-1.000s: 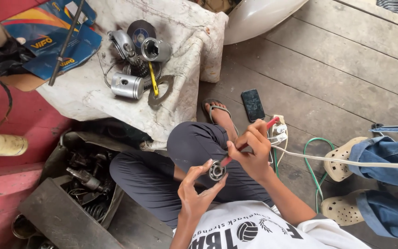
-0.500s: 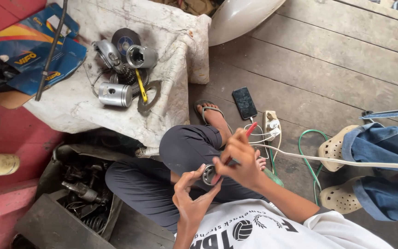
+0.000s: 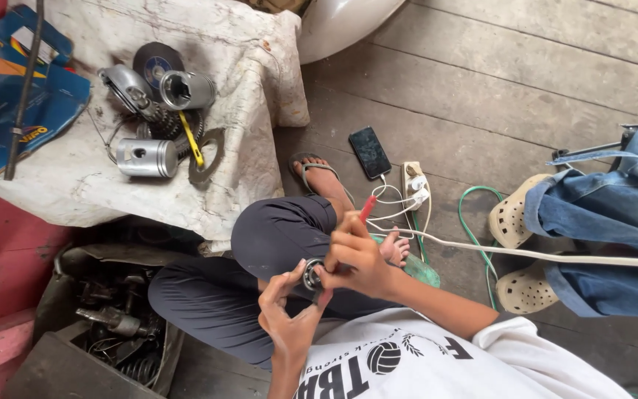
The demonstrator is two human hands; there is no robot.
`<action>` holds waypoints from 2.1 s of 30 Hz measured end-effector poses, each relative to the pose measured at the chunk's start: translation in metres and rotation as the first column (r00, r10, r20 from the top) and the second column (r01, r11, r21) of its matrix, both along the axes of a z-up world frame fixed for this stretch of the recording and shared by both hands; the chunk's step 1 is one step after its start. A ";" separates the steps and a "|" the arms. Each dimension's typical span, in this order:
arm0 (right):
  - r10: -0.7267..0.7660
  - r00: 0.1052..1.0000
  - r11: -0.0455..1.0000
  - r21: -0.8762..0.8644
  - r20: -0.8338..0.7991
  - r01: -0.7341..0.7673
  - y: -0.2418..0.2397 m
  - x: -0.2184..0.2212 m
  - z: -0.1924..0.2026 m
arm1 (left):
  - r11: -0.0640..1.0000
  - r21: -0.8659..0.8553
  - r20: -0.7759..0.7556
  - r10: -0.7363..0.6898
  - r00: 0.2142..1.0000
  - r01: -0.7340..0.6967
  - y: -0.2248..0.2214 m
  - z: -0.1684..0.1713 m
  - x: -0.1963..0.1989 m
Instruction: Manually cleaning a ball bearing using a small pick tool to remove dirt from the internal tracks.
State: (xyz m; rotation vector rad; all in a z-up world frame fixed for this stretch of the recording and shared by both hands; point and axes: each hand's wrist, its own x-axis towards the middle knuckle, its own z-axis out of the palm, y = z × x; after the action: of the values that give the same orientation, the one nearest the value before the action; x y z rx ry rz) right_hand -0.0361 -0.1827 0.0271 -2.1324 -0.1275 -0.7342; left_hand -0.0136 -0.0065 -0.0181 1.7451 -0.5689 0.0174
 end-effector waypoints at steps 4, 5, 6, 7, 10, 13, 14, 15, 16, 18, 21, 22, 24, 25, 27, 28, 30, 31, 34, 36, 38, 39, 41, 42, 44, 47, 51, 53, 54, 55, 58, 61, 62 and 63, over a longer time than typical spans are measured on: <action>-0.051 0.998 0.997 0.053 -0.024 0.053 -0.017 0.011 -0.009 | 0.996 -0.045 0.066 -0.074 0.995 0.077 -0.006 0.009 -0.004; -0.095 0.995 0.995 0.036 -0.017 0.096 -0.023 0.012 -0.010 | 0.998 -0.011 0.017 -0.066 0.998 0.066 -0.006 0.013 -0.005; -0.138 0.990 0.990 0.020 -0.009 0.139 -0.028 0.013 -0.010 | 0.998 0.023 -0.031 -0.055 0.998 0.056 -0.006 0.018 -0.006; -0.138 0.990 0.990 0.021 -0.010 0.138 -0.025 0.008 -0.007 | 0.998 0.025 -0.033 -0.055 0.998 0.056 -0.005 0.017 -0.007; -0.063 0.994 0.996 0.049 -0.094 0.068 -0.017 -0.001 0.001 | 0.999 -0.011 -0.101 -0.053 0.993 0.052 -0.006 0.015 -0.009; 0.030 0.996 1.000 0.002 -0.087 -0.030 -0.016 0.001 -0.001 | 0.999 0.031 -0.023 -0.020 1.000 0.021 -0.008 0.015 -0.010; -0.024 0.997 0.999 0.031 -0.075 0.026 -0.018 0.005 -0.004 | 0.999 0.026 -0.017 -0.028 0.999 0.029 -0.008 0.015 -0.010; -0.075 0.995 0.995 0.061 -0.064 0.079 -0.020 0.010 -0.007 | 0.999 0.022 -0.009 -0.034 0.999 0.034 -0.007 0.015 -0.010; -0.073 0.995 0.995 0.063 -0.063 0.077 -0.022 0.009 -0.007 | 0.999 0.024 -0.009 -0.032 0.999 0.032 -0.005 0.018 -0.009; -0.113 0.991 0.992 0.040 -0.066 0.116 -0.027 0.009 -0.008 | 0.999 0.042 0.009 -0.012 1.000 0.011 -0.003 0.024 -0.005; 0.006 0.993 0.999 0.044 -0.119 0.000 -0.013 -0.003 0.000 | 1.000 -0.006 -0.027 0.024 0.999 -0.024 -0.001 0.020 -0.001; 0.005 0.993 0.999 0.044 -0.121 0.000 -0.009 0.001 -0.002 | 1.000 -0.006 -0.030 0.023 0.999 -0.023 -0.001 0.019 0.000; 0.000 0.998 0.991 0.137 -0.063 0.008 -0.001 0.006 -0.006 | 1.000 0.024 0.006 0.000 1.000 0.000 -0.001 0.014 -0.002; 0.002 0.998 0.991 0.136 -0.066 0.007 -0.001 0.013 -0.006 | 1.000 0.023 0.003 0.002 1.000 -0.002 -0.002 0.017 -0.003; -0.101 0.994 0.986 0.134 0.029 0.096 0.001 0.028 -0.007 | 1.000 0.017 -0.054 0.005 0.999 -0.004 -0.002 0.024 -0.005; -0.099 0.995 0.986 0.138 0.028 0.094 -0.002 0.029 -0.005 | 1.000 0.021 -0.055 0.007 0.998 -0.006 -0.001 0.028 -0.004; -0.121 0.993 0.984 0.130 -0.003 0.121 -0.008 0.030 0.000 | 0.999 0.007 -0.150 0.044 0.988 -0.043 0.002 0.037 -0.001; -0.124 0.992 0.983 0.134 -0.009 0.124 -0.007 0.027 0.001 | 0.999 0.011 -0.155 0.042 0.987 -0.041 0.004 0.030 0.000; -0.015 0.999 0.992 0.122 -0.050 0.021 -0.001 0.021 0.006 | 0.996 -0.077 -0.006 0.043 0.999 -0.043 0.009 0.013 0.004; 0.127 0.992 0.990 0.068 -0.024 -0.125 0.008 0.019 0.011 | 0.995 -0.103 -0.018 0.018 1.000 -0.019 0.011 0.007 0.005; 0.077 0.996 0.995 0.068 -0.040 -0.075 0.004 0.029 0.012 | 0.996 -0.085 -0.026 0.011 1.000 -0.013 0.006 0.009 0.004; 0.032 0.998 0.997 0.067 -0.046 -0.029 0.003 0.036 0.012 | 0.998 -0.068 -0.025 0.008 1.000 -0.010 0.005 0.011 0.005; -0.008 0.999 0.998 0.063 -0.049 0.011 -0.006 0.039 0.012 | 0.998 -0.065 -0.027 0.015 1.000 -0.017 0.005 0.021 0.009; -0.051 0.997 0.997 0.056 -0.053 0.053 -0.011 0.041 0.012 | 0.998 -0.066 -0.029 0.019 0.999 -0.021 0.006 0.026 0.011; 0.039 0.994 0.999 0.040 -0.098 -0.035 -0.010 0.033 0.019 | 0.998 -0.046 -0.016 0.041 0.999 -0.042 0.007 0.026 0.014; 0.178 0.975 0.984 0.034 -0.136 -0.175 -0.003 0.025 0.021 | 0.999 -0.038 -0.064 0.035 0.997 -0.038 0.012 0.014 0.009; 0.101 0.988 0.994 0.059 -0.116 -0.095 -0.004 0.035 0.016 | 1.000 -0.009 -0.112 -0.015 0.994 0.014 0.009 0.006 -0.001; 0.065 0.992 0.996 0.075 -0.109 -0.057 -0.008 0.036 0.021 | 0.999 -0.035 -0.103 -0.021 0.994 0.018 0.005 0.020 0.000; 0.019 0.994 0.996 0.086 -0.108 -0.010 -0.011 0.037 0.024 | 0.997 -0.065 -0.097 -0.036 0.995 0.030 0.002 0.027 0.001; 0.021 0.994 0.996 0.088 -0.104 -0.012 -0.009 0.033 0.027 | 0.998 -0.064 -0.093 -0.035 0.995 0.029 0.003 0.024 0.002; 0.062 0.987 0.997 0.063 -0.151 -0.053 0.000 0.022 0.030 | 0.997 -0.076 -0.079 -0.021 0.997 0.015 0.007 0.017 0.004; 0.133 0.983 0.990 0.055 -0.131 -0.127 0.012 0.018 0.024 | 0.996 -0.086 -0.113 -0.019 0.993 0.010 0.010 0.013 0.003; 0.114 0.986 0.992 0.073 -0.125 -0.106 0.012 0.020 0.023 | 0.999 -0.049 -0.081 0.001 0.997 -0.005 0.009 0.013 0.000; 0.091 0.990 0.992 0.092 -0.110 -0.081 0.014 0.026 0.021 | 1.000 -0.009 -0.039 0.015 0.999 -0.015 0.010 0.013 0.002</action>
State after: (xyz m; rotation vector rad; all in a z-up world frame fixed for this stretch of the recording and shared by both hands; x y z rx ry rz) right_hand -0.0103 -0.1690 0.0485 -2.0660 -0.1229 -0.5568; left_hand -0.0114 0.0031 -0.0051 1.7366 -0.5267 -0.0029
